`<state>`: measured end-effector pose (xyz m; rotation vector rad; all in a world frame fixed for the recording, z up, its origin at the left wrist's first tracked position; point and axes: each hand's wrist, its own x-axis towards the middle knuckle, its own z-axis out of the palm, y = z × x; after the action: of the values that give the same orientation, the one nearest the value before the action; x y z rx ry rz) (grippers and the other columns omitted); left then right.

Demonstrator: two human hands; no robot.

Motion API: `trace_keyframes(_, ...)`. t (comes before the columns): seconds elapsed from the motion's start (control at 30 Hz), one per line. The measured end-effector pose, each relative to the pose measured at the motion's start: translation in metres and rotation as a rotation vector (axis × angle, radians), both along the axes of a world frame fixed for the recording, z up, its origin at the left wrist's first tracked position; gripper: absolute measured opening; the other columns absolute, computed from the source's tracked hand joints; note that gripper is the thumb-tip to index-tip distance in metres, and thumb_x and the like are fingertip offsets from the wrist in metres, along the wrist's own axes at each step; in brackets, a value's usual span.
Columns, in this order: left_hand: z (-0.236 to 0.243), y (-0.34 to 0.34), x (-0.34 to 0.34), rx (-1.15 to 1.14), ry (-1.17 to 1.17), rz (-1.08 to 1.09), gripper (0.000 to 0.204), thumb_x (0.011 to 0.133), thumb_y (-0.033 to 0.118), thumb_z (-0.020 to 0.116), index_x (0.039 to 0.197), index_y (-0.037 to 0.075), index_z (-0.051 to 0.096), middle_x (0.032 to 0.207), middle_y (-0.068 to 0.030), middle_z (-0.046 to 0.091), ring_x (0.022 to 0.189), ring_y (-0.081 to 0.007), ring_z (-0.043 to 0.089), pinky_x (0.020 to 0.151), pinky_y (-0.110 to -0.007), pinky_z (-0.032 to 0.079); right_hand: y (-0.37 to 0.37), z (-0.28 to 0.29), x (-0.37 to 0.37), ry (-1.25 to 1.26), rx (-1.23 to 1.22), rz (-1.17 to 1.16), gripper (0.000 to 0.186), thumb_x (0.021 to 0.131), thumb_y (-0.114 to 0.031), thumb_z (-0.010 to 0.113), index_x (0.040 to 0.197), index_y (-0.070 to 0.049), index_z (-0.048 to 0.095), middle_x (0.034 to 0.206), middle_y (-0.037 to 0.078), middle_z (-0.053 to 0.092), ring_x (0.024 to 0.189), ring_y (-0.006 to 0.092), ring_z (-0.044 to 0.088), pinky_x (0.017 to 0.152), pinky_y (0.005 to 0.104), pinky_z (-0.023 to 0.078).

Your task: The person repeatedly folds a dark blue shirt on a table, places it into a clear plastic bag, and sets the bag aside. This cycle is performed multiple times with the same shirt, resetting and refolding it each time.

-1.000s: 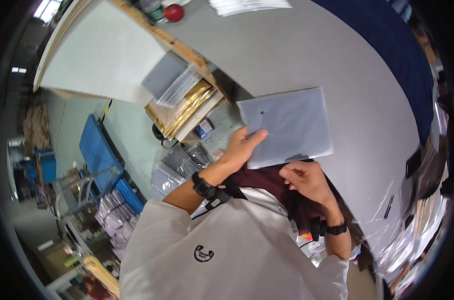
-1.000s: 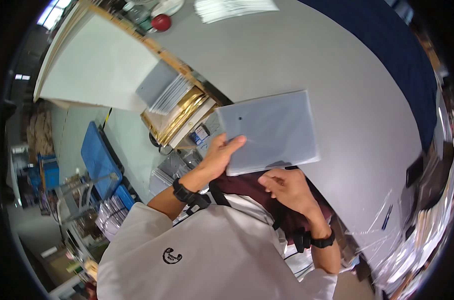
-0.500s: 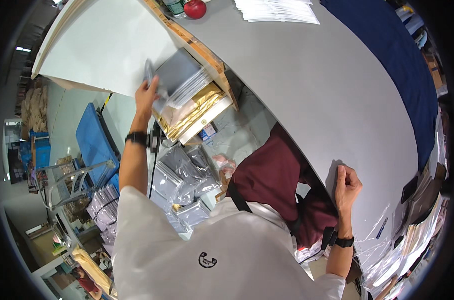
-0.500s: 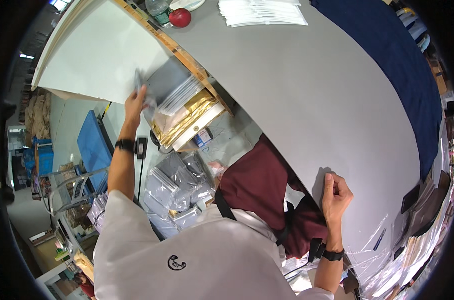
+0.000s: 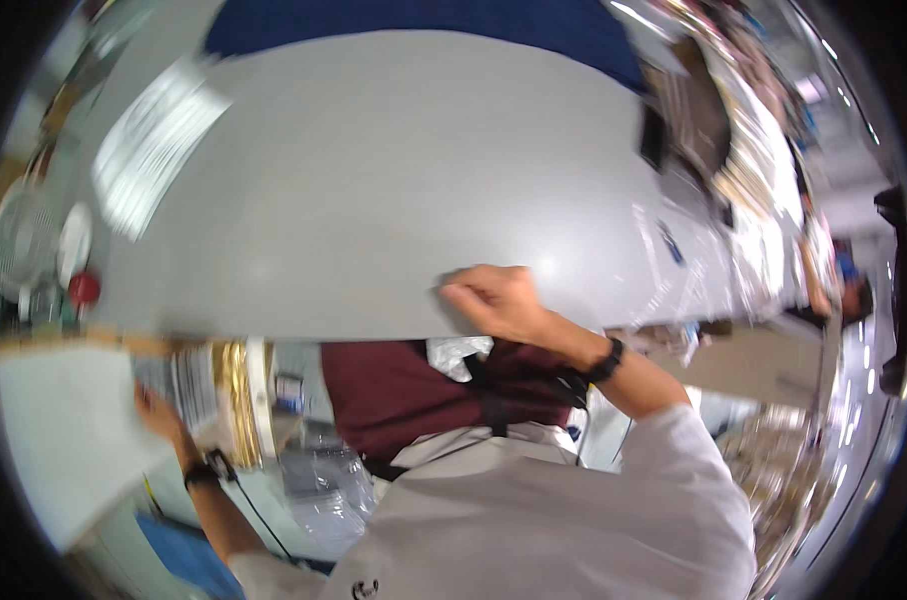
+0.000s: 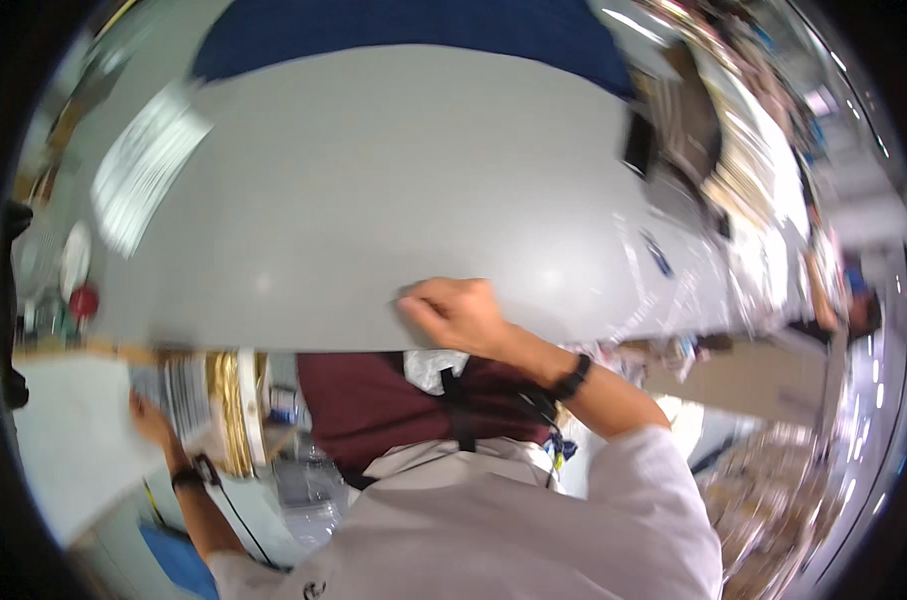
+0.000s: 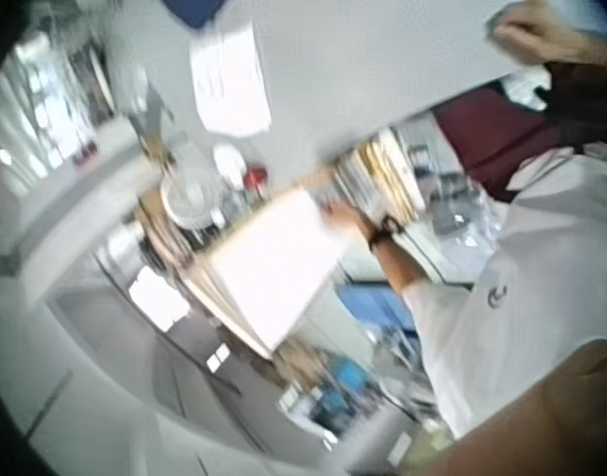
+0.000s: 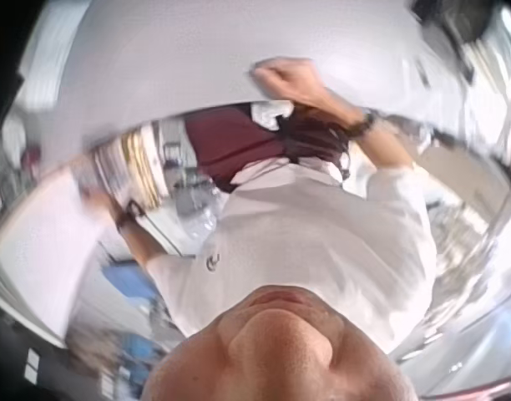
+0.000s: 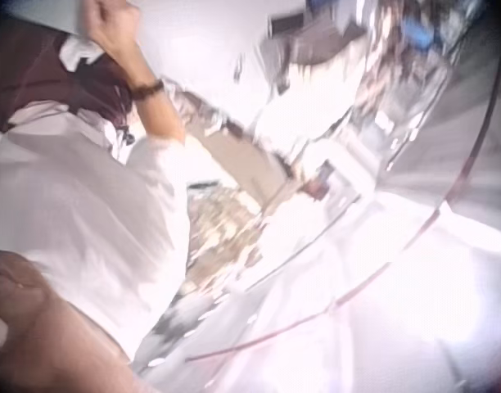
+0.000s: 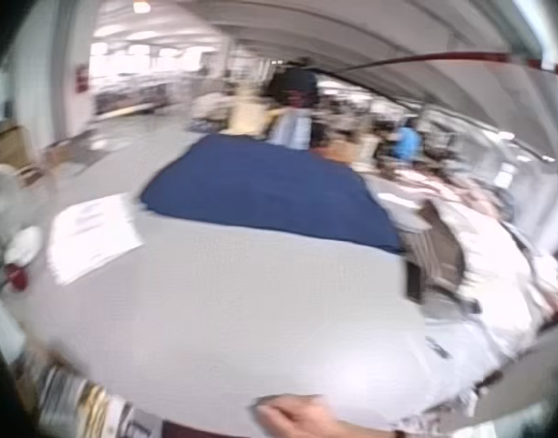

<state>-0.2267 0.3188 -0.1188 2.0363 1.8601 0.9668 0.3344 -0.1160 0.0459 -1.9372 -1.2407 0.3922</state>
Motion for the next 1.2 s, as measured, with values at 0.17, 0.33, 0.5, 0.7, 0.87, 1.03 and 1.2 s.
trace_keyframes(0.17, 0.101, -0.11, 0.151, 0.166, -0.229, -0.255, 0.028, 0.107, 0.008, 0.059, 0.133, -0.001, 0.066, 0.13, -0.0137, 0.069, 0.116, -0.0244, 0.066, 0.1, -0.035, 0.053, -0.036, 0.016, 0.018, 0.004, 0.022, -0.028, 0.013, 0.096, -0.018, 0.071, 0.105, -0.009, 0.075, 0.095, 0.011, 0.074, 0.072, 0.0295, 0.071, 0.066, 0.0388, 0.058)
trace_keyframes(0.33, 0.158, -0.188, 0.266, 0.249, -0.157, -0.657, 0.021, 0.103, 0.002, 0.061, 0.121, 0.0, 0.07, 0.12, -0.0135, 0.069, 0.108, -0.0262, 0.067, 0.091, -0.034, 0.054, -0.13, 0.025, 0.095, -0.361, -0.043, -0.549, 0.015, 0.091, -0.01, 0.071, 0.106, -0.01, 0.074, 0.104, 0.011, 0.071, 0.09, 0.035, 0.071, 0.078, 0.0438, 0.06)
trace_keyframes(0.5, 0.177, -0.223, 0.354, 0.157, -0.163, -1.051, 0.019, 0.098, -0.003, 0.061, 0.113, 0.001, 0.072, 0.116, -0.0134, 0.068, 0.102, -0.0261, 0.066, 0.084, -0.033, 0.054, -0.231, 0.026, 0.161, -0.745, -0.24, -0.961, 0.023, 0.092, -0.015, 0.07, 0.113, -0.008, 0.076, 0.112, 0.012, 0.071, 0.111, 0.034, 0.064, 0.094, 0.0427, 0.054)
trace_keyframes(0.7, 0.168, -0.241, 0.412, -0.055, -0.118, -1.114, 0.019, 0.096, -0.002, 0.062, 0.111, 0.0, 0.073, 0.116, -0.0144, 0.065, 0.102, -0.0289, 0.066, 0.086, -0.035, 0.053, -0.244, 0.011, 0.201, -0.462, -0.226, -0.882, 0.022, 0.095, -0.018, 0.07, 0.113, -0.009, 0.078, 0.112, 0.011, 0.072, 0.112, 0.0325, 0.064, 0.096, 0.0437, 0.052)
trace_keyframes(0.87, 0.158, -0.24, 0.415, 0.052, -0.048, -1.157, 0.019, 0.095, -0.001, 0.063, 0.11, 0.001, 0.073, 0.115, -0.0142, 0.062, 0.107, -0.0313, 0.064, 0.093, -0.04, 0.052, -0.235, 0.02, 0.264, -0.484, -0.405, -0.921, 0.031, 0.098, -0.034, 0.066, 0.116, -0.011, 0.078, 0.114, 0.014, 0.072, 0.114, 0.0359, 0.064, 0.095, 0.0461, 0.053)
trace_keyframes(1.03, 0.155, -0.243, 0.412, 0.025, -0.021, -1.076, 0.019, 0.095, -0.002, 0.062, 0.11, 0.001, 0.074, 0.115, -0.0136, 0.062, 0.107, -0.0304, 0.063, 0.093, -0.04, 0.052, -0.248, 0.024, 0.331, -0.486, -0.47, -1.008, 0.045, 0.104, -0.041, 0.055, 0.133, -0.009, 0.069, 0.127, 0.02, 0.07, 0.121, 0.0399, 0.062, 0.096, 0.0488, 0.052)
trace_keyframes(1.2, 0.157, -0.248, 0.416, 0.057, 0.015, -1.059, 0.019, 0.094, -0.003, 0.062, 0.11, 0.001, 0.073, 0.115, -0.0138, 0.061, 0.106, -0.0295, 0.062, 0.092, -0.039, 0.051, -0.283, -0.006, 0.337, -0.652, -0.465, -0.838, 0.049, 0.11, -0.039, 0.044, 0.142, -0.006, 0.06, 0.146, 0.023, 0.059, 0.139, 0.0424, 0.051, 0.122, 0.0512, 0.033)
